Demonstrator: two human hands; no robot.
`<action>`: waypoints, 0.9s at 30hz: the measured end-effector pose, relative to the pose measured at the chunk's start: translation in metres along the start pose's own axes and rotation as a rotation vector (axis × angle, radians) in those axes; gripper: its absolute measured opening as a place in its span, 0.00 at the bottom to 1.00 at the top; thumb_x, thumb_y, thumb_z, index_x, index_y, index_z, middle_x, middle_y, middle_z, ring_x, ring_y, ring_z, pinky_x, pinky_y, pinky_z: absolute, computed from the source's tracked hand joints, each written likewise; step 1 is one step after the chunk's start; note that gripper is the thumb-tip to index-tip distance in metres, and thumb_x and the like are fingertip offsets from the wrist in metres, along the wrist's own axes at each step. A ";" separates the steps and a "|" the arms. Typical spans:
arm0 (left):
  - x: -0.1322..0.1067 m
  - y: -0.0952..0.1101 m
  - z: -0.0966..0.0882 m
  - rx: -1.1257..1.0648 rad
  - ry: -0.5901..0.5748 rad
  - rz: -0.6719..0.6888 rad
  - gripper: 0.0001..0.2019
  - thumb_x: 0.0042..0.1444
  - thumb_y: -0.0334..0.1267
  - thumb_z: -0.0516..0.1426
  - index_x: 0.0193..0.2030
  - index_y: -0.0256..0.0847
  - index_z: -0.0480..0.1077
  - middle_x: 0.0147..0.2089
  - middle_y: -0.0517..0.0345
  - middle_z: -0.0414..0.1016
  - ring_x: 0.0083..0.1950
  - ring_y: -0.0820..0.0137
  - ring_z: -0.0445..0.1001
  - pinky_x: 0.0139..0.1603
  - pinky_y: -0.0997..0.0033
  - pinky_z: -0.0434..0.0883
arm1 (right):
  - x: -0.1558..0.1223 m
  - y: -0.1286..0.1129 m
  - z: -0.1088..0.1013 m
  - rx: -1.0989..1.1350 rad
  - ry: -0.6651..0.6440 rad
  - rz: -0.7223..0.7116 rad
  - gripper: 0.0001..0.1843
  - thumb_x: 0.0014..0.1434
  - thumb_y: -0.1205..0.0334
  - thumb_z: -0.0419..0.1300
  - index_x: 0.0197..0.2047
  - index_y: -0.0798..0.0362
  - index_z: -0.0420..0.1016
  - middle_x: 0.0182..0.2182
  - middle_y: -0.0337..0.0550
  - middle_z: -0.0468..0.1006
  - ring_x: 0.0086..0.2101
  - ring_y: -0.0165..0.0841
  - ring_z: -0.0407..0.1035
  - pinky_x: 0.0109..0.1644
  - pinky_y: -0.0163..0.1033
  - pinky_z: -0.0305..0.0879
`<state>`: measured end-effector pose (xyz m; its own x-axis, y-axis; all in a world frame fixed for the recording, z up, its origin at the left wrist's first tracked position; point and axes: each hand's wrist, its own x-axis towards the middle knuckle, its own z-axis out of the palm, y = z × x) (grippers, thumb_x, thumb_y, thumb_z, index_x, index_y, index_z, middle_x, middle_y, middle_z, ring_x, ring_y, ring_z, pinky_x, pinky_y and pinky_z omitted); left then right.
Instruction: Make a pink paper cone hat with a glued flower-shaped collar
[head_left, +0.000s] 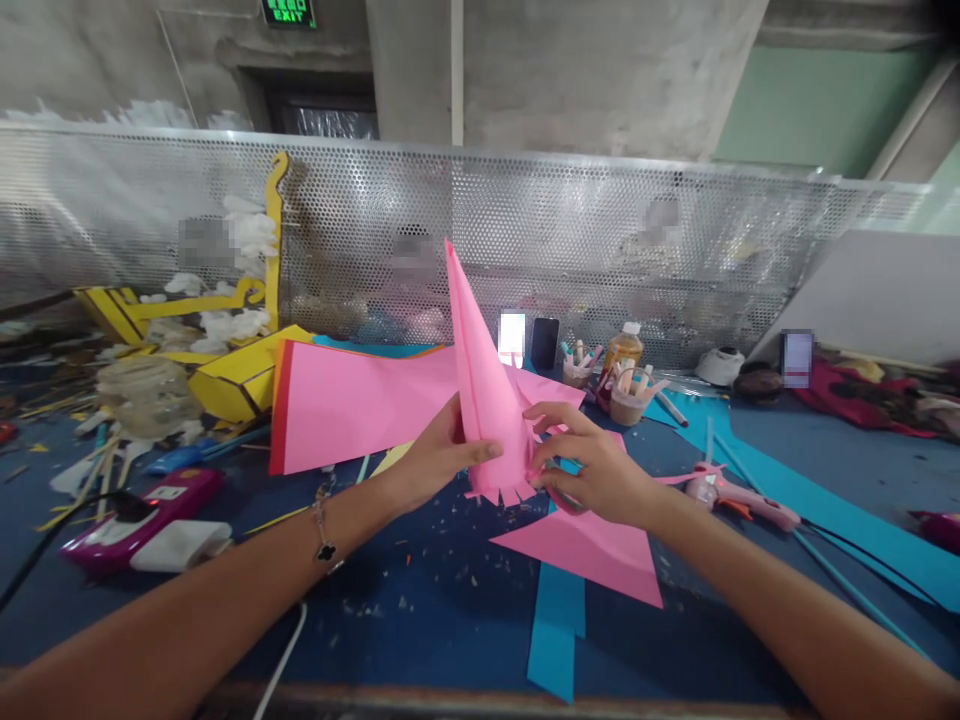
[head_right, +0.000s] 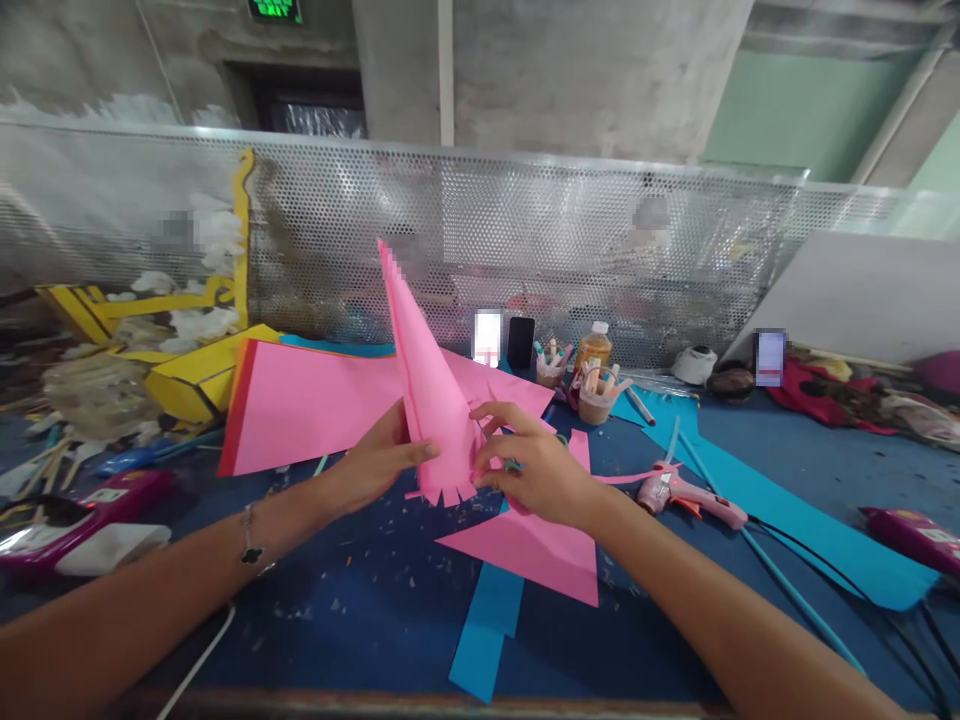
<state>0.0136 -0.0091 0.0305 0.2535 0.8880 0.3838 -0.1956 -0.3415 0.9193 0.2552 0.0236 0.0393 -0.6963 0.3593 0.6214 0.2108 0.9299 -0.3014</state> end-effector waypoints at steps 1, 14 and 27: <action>0.000 0.000 0.001 0.007 0.011 -0.004 0.31 0.53 0.40 0.70 0.62 0.42 0.67 0.60 0.42 0.75 0.60 0.48 0.74 0.58 0.48 0.73 | -0.001 0.001 0.001 0.008 0.000 0.007 0.04 0.65 0.64 0.66 0.36 0.51 0.81 0.58 0.51 0.69 0.52 0.40 0.71 0.55 0.50 0.75; 0.002 -0.003 -0.001 0.012 0.008 0.049 0.29 0.51 0.39 0.72 0.58 0.42 0.69 0.57 0.46 0.75 0.55 0.53 0.74 0.52 0.53 0.73 | -0.003 -0.001 0.007 0.152 0.021 0.123 0.09 0.64 0.63 0.67 0.47 0.46 0.75 0.63 0.50 0.64 0.46 0.37 0.72 0.47 0.48 0.79; 0.004 -0.003 0.000 -0.202 0.075 -0.055 0.24 0.57 0.45 0.69 0.56 0.40 0.69 0.53 0.45 0.77 0.56 0.50 0.76 0.53 0.52 0.76 | -0.002 0.001 0.000 -0.173 0.107 -0.148 0.10 0.63 0.64 0.68 0.47 0.50 0.77 0.58 0.57 0.72 0.54 0.44 0.74 0.54 0.51 0.78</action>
<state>0.0150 -0.0045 0.0295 0.1993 0.9266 0.3190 -0.3713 -0.2298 0.8996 0.2566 0.0235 0.0375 -0.6534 0.2162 0.7255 0.2327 0.9693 -0.0793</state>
